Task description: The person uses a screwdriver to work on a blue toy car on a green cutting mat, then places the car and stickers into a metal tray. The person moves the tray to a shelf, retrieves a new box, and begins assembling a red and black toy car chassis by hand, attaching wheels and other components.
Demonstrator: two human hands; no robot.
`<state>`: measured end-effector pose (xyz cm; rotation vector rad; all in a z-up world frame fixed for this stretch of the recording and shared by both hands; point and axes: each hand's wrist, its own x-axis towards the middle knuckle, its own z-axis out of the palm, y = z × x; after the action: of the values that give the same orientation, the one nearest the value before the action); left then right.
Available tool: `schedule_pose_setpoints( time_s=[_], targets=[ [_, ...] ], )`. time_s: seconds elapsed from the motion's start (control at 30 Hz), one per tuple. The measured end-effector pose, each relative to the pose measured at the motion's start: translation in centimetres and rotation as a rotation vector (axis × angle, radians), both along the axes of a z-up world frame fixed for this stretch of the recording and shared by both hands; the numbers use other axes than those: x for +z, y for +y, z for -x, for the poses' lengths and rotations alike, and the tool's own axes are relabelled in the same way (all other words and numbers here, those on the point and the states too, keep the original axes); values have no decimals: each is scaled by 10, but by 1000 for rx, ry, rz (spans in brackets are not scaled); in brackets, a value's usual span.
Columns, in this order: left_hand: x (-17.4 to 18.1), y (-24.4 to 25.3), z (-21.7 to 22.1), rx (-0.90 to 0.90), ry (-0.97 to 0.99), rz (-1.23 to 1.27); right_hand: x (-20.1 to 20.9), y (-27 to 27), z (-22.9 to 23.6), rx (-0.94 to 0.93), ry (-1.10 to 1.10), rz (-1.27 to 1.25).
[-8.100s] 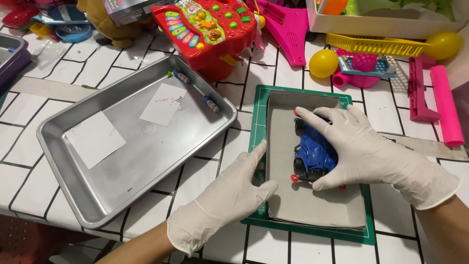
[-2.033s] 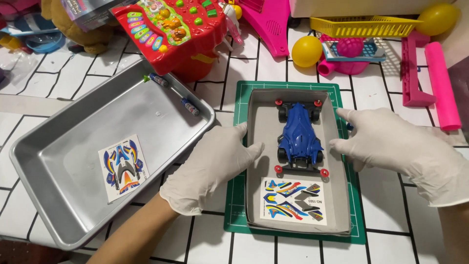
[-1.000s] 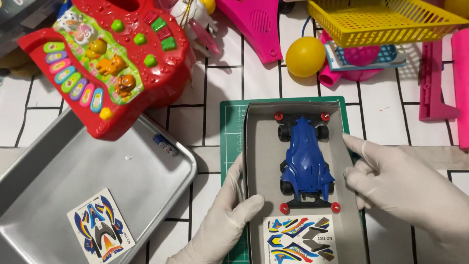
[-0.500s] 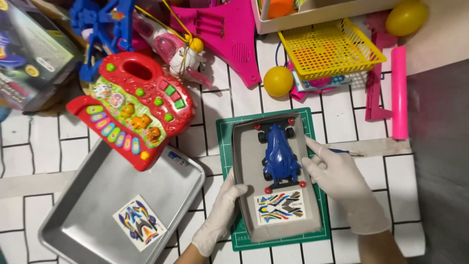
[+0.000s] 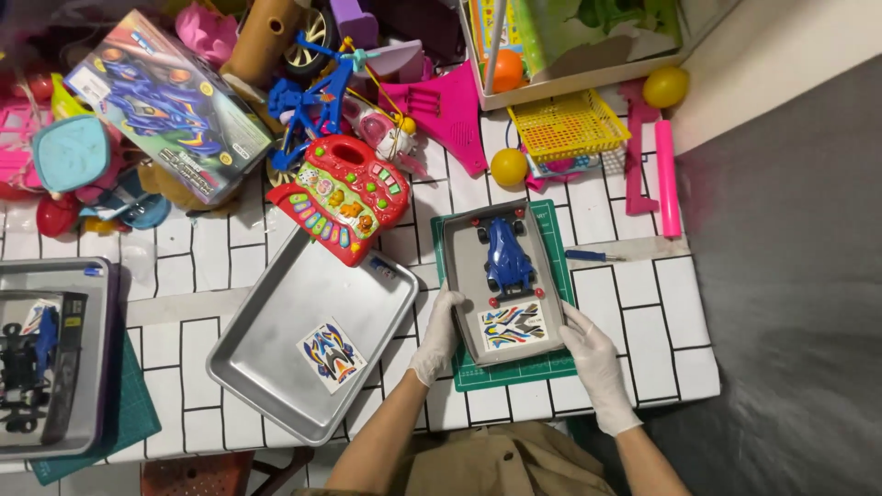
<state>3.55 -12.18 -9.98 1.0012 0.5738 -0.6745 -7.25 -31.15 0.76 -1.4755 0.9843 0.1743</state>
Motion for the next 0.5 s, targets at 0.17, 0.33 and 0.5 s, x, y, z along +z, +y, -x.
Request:
schedule_pose_setpoints(
  time_s=[0.17,0.33,0.5],
  targets=[
    [28,6,2,-93,-27,91,24,24,7,-47,58,114],
    [27,11,-2,-132,-60,193,46,29,8,-151,-53,-13],
    [47,16,-6,-256,-42,133,44,40,23,-220,115,77]
  ],
)
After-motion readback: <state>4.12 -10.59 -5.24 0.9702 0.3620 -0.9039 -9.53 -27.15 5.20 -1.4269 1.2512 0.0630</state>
